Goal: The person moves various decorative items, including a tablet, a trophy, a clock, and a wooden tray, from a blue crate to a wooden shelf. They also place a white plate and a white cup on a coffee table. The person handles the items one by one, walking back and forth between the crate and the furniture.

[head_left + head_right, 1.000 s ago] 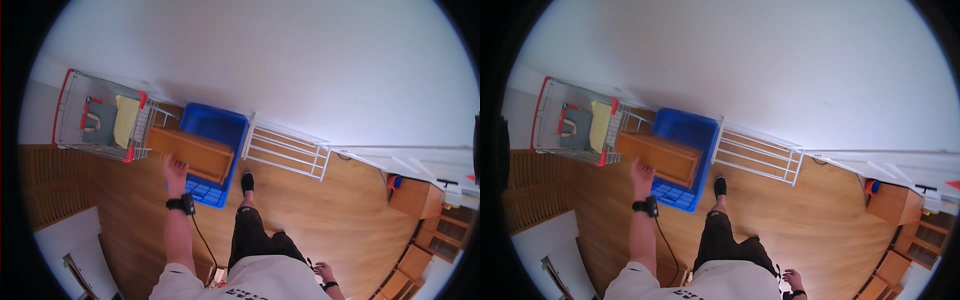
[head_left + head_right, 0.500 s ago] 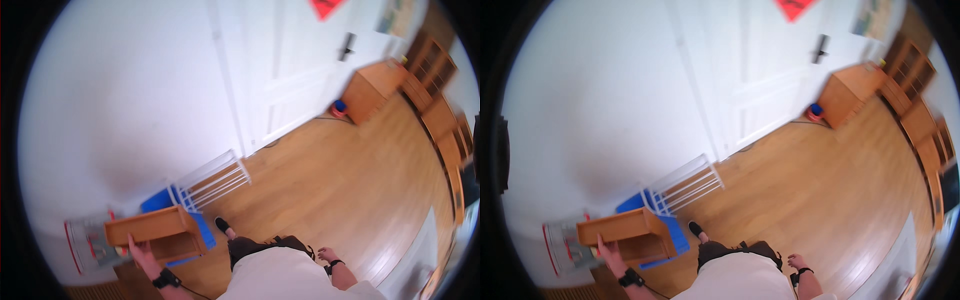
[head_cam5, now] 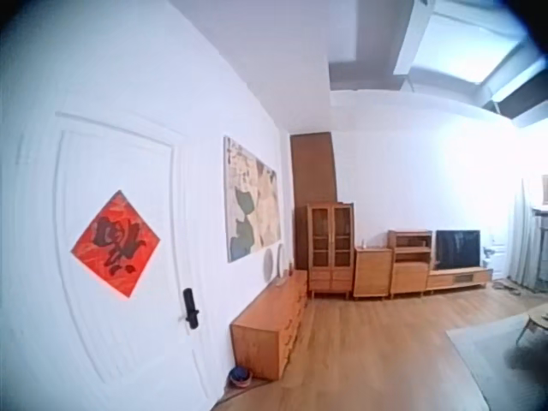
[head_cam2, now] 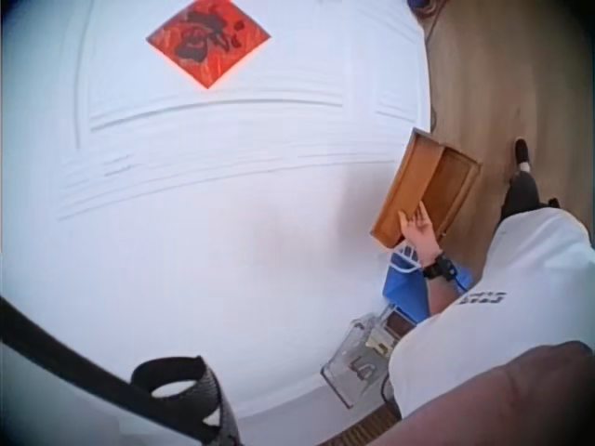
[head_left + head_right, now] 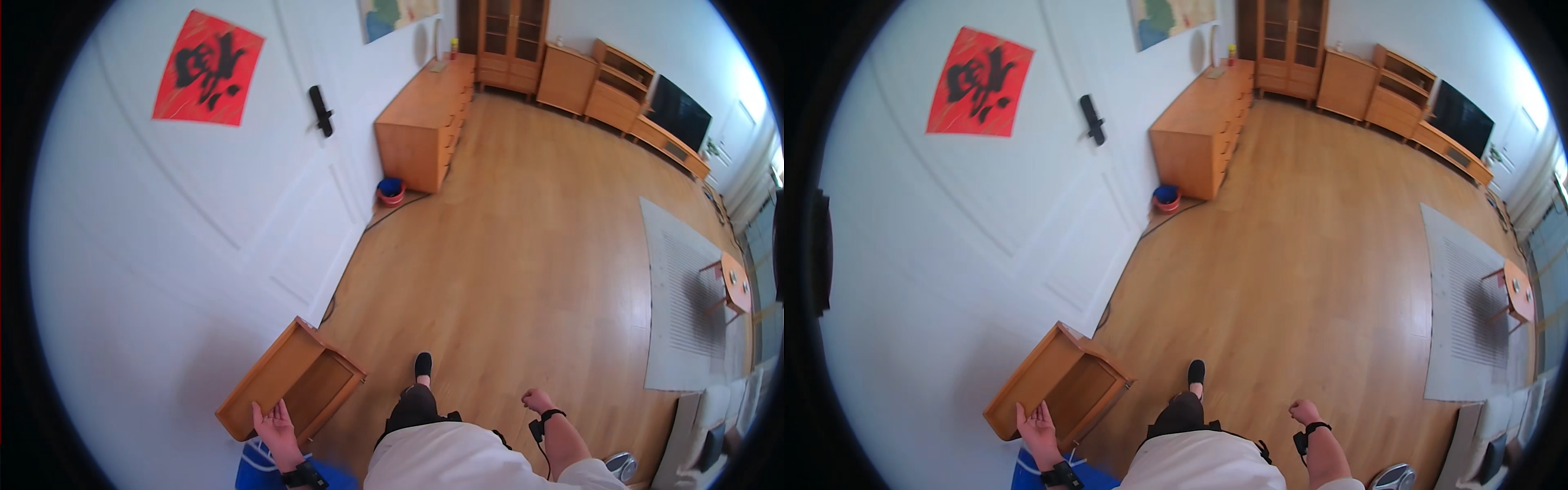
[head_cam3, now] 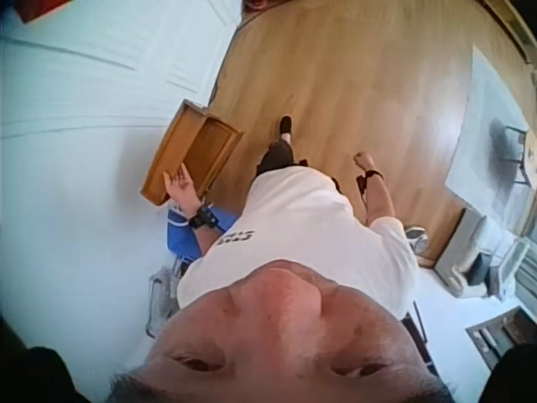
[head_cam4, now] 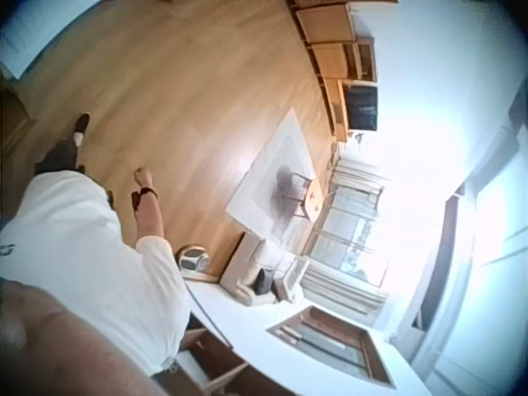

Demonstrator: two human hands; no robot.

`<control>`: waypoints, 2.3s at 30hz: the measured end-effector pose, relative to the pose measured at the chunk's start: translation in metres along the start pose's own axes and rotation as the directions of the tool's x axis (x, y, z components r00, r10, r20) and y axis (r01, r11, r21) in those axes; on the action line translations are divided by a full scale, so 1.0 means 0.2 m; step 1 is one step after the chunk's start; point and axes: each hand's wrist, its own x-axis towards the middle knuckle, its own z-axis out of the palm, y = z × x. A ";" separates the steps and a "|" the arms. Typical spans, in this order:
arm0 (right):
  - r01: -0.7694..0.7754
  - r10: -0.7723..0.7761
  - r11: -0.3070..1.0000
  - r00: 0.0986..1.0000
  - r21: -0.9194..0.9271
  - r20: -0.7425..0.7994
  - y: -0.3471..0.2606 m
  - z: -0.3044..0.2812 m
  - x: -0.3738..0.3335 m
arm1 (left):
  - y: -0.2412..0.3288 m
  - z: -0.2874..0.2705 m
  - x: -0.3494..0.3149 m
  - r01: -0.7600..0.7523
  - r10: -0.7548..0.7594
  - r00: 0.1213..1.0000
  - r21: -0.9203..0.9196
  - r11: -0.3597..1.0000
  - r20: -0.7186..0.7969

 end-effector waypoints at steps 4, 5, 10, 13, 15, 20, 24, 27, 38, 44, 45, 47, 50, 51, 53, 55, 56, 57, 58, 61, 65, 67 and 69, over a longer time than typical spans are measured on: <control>0.013 -0.008 0.996 0.998 0.083 -0.063 -0.09 -0.20 0.09 | -0.29 0.43 0.25 0.039 -0.038 0.994 -0.003 0.999 0.102; -0.031 0.039 0.994 0.996 0.100 -0.083 -0.08 -0.26 0.13 | -0.37 0.54 0.32 0.060 -0.058 0.991 -0.011 0.998 0.120; -0.248 0.264 0.956 0.960 0.160 -0.092 -0.08 -0.44 0.21 | -0.73 1.08 0.55 0.219 -0.221 0.955 0.033 0.975 0.198; -0.240 0.318 0.820 0.946 0.519 -0.066 -0.22 -0.47 0.24 | -0.85 1.46 0.65 0.222 -0.248 0.930 0.123 0.967 0.269; -0.247 0.320 0.810 0.946 0.532 -0.047 -0.19 -0.43 0.27 | -0.97 1.66 0.71 0.232 -0.293 0.895 0.210 0.950 0.337; -0.416 0.371 0.751 0.908 0.513 0.194 -0.16 -0.22 0.36 | -1.21 2.14 0.74 0.197 -0.323 0.848 0.315 0.928 0.421; -0.148 0.106 0.985 0.926 0.090 0.364 0.21 0.01 0.55 | -1.51 2.45 0.83 0.197 -0.343 0.816 0.335 0.921 0.465; 0.101 0.012 0.907 0.965 -0.408 0.264 0.09 -0.14 0.69 | -1.66 2.77 0.82 0.135 -0.284 0.830 0.322 0.937 0.480; -0.353 0.383 0.878 0.923 0.323 -0.031 -0.18 -1.63 1.85 | -2.06 3.57 0.96 0.041 -0.090 0.881 0.114 0.993 0.464; 0.086 0.188 0.751 0.923 0.655 -0.337 -1.11 -2.49 2.45 | -2.20 4.07 1.10 -0.029 0.021 0.840 0.006 1.000 0.543; 0.127 0.161 0.739 0.920 0.661 -0.357 -1.23 -2.56 2.52 | -2.25 4.14 1.15 -0.035 0.036 0.836 -0.012 0.999 0.548; 0.086 0.136 0.766 0.947 0.637 -0.292 -1.40 -2.62 2.66 | -2.35 4.30 1.25 -0.042 0.064 0.829 -0.051 0.998 0.555; 0.008 0.074 0.789 0.991 0.614 -0.107 -1.43 -2.60 2.75 | -2.56 4.50 1.37 0.008 0.022 0.853 -0.056 0.998 0.521; -0.066 0.074 0.828 0.997 0.556 0.008 -1.44 -2.58 2.77 | -2.58 4.57 1.42 0.016 0.010 0.855 -0.044 0.999 0.519; -0.227 0.175 0.733 0.974 0.641 0.145 -1.54 -2.53 2.79 | -2.62 4.69 1.52 0.012 -0.001 0.856 -0.017 1.000 0.516; -0.296 0.156 0.653 0.953 0.697 0.259 -1.25 -2.41 2.90 | -2.75 4.86 1.63 0.052 -0.038 0.864 -0.013 0.999 0.501; -0.346 0.114 0.595 0.930 0.725 0.351 -0.88 -2.29 3.01 | -2.85 4.97 1.72 0.107 -0.084 0.861 -0.017 0.994 0.501; -0.410 0.069 0.541 0.892 0.734 0.447 -0.65 -2.22 3.06 | -2.96 5.05 1.83 0.153 -0.127 0.862 -0.014 0.988 0.491; -0.212 0.104 0.935 0.930 0.284 0.353 -0.93 -2.30 3.02 | -2.92 5.08 1.77 0.073 -0.056 0.868 -0.014 0.997 0.494; -0.117 0.135 0.990 0.934 -0.075 0.331 -1.30 -2.65 2.90 | -2.99 5.19 1.85 0.008 0.013 0.882 -0.042 0.999 0.472; 0.054 -0.065 0.988 0.995 -0.146 -0.076 -1.42 -2.93 3.18 | -3.19 5.46 1.97 0.003 0.047 0.890 -0.109 0.994 0.454; 0.537 0.095 0.497 0.747 -0.682 0.658 -1.41 -3.20 3.59 | -3.23 5.56 2.03 0.039 0.028 0.909 -0.151 0.988 0.416; 0.370 -0.139 0.889 0.779 -0.270 0.612 -1.24 -3.40 3.96 | -3.31 5.66 2.09 0.069 0.013 0.920 -0.194 0.979 0.392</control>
